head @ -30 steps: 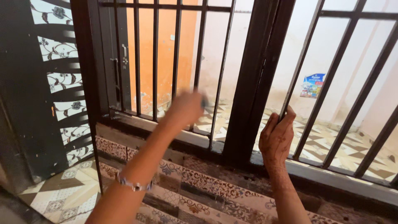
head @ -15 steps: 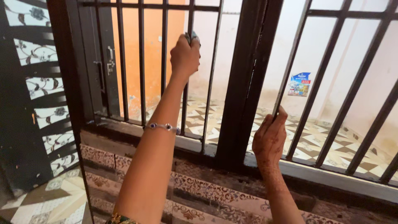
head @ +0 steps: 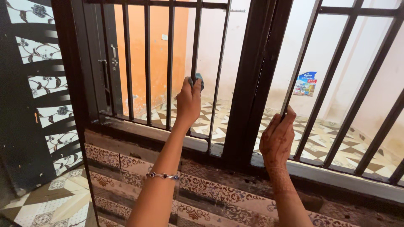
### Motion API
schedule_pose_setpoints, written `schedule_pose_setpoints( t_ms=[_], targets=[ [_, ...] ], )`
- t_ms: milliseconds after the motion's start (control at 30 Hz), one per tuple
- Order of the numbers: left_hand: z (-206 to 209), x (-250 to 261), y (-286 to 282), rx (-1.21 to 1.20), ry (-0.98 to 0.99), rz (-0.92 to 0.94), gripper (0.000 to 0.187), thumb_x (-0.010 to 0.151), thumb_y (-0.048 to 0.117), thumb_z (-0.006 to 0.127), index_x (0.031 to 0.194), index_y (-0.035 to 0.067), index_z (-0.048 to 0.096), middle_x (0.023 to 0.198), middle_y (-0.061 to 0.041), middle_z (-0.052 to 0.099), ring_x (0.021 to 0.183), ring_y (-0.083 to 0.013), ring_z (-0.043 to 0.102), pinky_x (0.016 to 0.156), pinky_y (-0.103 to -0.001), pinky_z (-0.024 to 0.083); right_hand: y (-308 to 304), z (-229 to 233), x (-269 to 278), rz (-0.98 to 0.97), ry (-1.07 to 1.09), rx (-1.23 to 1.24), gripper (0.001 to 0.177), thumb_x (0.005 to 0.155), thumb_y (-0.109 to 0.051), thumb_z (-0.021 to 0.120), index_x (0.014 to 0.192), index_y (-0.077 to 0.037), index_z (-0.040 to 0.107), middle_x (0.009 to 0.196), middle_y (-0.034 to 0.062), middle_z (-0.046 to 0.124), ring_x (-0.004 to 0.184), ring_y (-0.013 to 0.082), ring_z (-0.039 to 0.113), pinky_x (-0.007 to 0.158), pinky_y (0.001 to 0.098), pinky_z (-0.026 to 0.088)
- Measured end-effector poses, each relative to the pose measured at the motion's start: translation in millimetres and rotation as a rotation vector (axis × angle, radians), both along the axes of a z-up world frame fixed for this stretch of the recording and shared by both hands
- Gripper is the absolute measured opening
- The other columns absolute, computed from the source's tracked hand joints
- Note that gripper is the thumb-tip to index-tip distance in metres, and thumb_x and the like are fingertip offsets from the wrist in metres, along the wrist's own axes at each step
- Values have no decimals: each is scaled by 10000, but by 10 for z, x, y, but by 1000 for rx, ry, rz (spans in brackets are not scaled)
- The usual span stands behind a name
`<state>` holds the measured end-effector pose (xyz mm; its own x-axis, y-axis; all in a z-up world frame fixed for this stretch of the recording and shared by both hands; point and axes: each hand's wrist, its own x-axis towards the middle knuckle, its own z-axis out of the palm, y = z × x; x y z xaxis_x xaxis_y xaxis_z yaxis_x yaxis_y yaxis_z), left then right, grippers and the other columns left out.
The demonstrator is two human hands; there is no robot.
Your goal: The person wipes the horizontal and vertical black bars of a window frame with a cloth.
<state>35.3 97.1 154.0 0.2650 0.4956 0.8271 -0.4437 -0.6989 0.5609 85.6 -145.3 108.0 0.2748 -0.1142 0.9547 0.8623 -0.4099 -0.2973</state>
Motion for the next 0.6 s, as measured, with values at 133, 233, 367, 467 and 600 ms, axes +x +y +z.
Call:
schedule_pose_setpoints(
  t_ms=[133,233,367,467,600],
  targets=[
    [-149,-38,4,-12,68,-12,375,1066,423,464,1003,58,527,720,-125,638,659,-299,673,609,-423,499,-10,-12,19,-24,50,-17,239,1124,-81,448,1349,-11,408,667,209,499,553,376,502,533,526,328],
    [-335,-95,2,-26,139,-18,397,1061,435,441,1030,50,537,707,-130,628,634,-307,667,590,-440,490,-10,-1,28,-1,31,-11,225,1132,-87,442,1341,-13,403,679,201,502,561,362,503,526,510,329],
    [-635,-168,-41,-10,206,57,421,1074,423,449,1122,22,572,700,-128,652,644,-280,672,571,-438,495,-43,-3,-4,6,48,-23,215,1138,-92,439,1337,-15,409,681,210,498,566,375,487,539,511,324],
    [-756,-223,-64,-73,238,-33,382,1044,363,488,1204,20,539,677,-158,672,598,-281,693,548,-426,529,-41,12,-44,10,18,-11,227,1136,-85,447,1347,-9,410,701,227,499,596,398,487,564,525,329],
    [-944,-321,-43,112,64,42,334,1040,253,607,1246,-7,574,812,-152,737,730,-264,752,618,-382,578,-49,-1,-28,43,3,-2,231,1138,-80,459,1351,-8,406,747,236,519,651,422,505,597,538,341]
  ],
)
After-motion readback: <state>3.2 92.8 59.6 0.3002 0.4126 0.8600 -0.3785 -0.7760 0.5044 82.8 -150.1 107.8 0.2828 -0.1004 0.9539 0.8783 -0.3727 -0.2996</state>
